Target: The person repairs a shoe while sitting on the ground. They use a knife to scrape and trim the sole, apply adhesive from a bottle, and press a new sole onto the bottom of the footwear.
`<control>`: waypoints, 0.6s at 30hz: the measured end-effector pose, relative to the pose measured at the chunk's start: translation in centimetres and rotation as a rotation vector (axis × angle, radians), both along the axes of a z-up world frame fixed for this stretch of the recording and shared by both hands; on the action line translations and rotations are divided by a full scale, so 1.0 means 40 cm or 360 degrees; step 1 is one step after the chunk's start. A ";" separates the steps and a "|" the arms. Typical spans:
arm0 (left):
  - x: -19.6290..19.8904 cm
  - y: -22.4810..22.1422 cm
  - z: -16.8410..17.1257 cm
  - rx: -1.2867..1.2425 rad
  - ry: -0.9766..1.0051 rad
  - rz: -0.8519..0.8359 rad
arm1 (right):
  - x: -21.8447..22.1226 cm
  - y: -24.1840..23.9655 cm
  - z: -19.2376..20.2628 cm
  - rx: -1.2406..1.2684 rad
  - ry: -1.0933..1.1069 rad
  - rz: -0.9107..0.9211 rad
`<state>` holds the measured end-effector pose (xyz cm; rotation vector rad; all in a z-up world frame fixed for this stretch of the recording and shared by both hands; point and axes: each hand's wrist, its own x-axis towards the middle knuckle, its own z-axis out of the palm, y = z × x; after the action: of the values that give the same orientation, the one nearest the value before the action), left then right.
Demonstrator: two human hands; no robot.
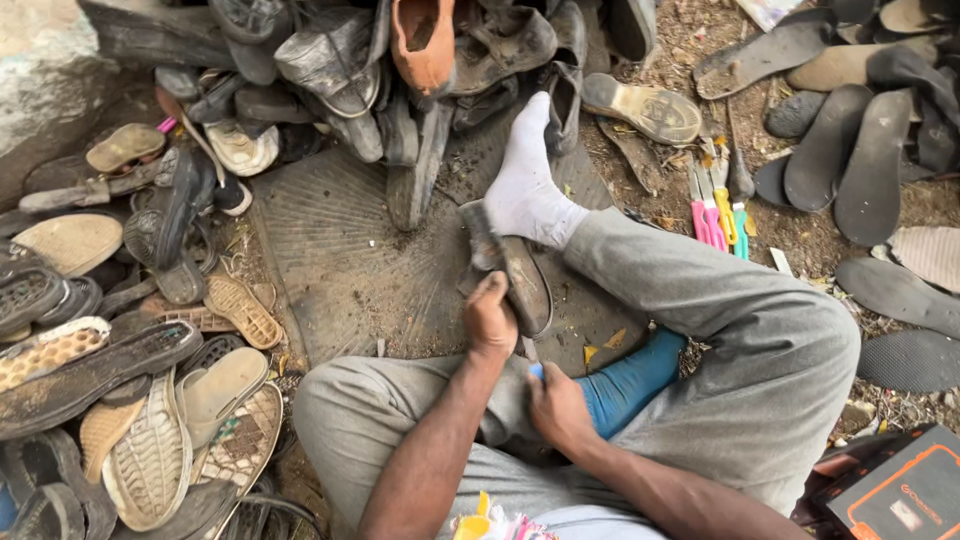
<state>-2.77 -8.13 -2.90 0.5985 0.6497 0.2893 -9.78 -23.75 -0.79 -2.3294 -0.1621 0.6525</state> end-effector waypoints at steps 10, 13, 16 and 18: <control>-0.073 0.043 0.128 0.0945 0.1048 -0.0163 | 0.162 0.014 0.088 0.0174 -0.0134 0.0217; -0.073 0.021 0.099 0.1125 0.1293 -0.0228 | 0.300 0.067 0.114 -0.0331 -0.0134 0.0632; -0.087 0.007 0.083 0.1134 0.1284 -0.0192 | 0.395 0.158 0.084 -0.0227 -0.0548 0.0853; -0.090 0.012 0.076 0.1354 0.1255 -0.0103 | 0.427 0.221 0.061 -0.0453 -0.0342 0.0883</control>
<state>-6.39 -7.63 0.14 1.5881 1.2709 0.2582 7.28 -14.93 1.66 -2.6416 -0.8887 0.7199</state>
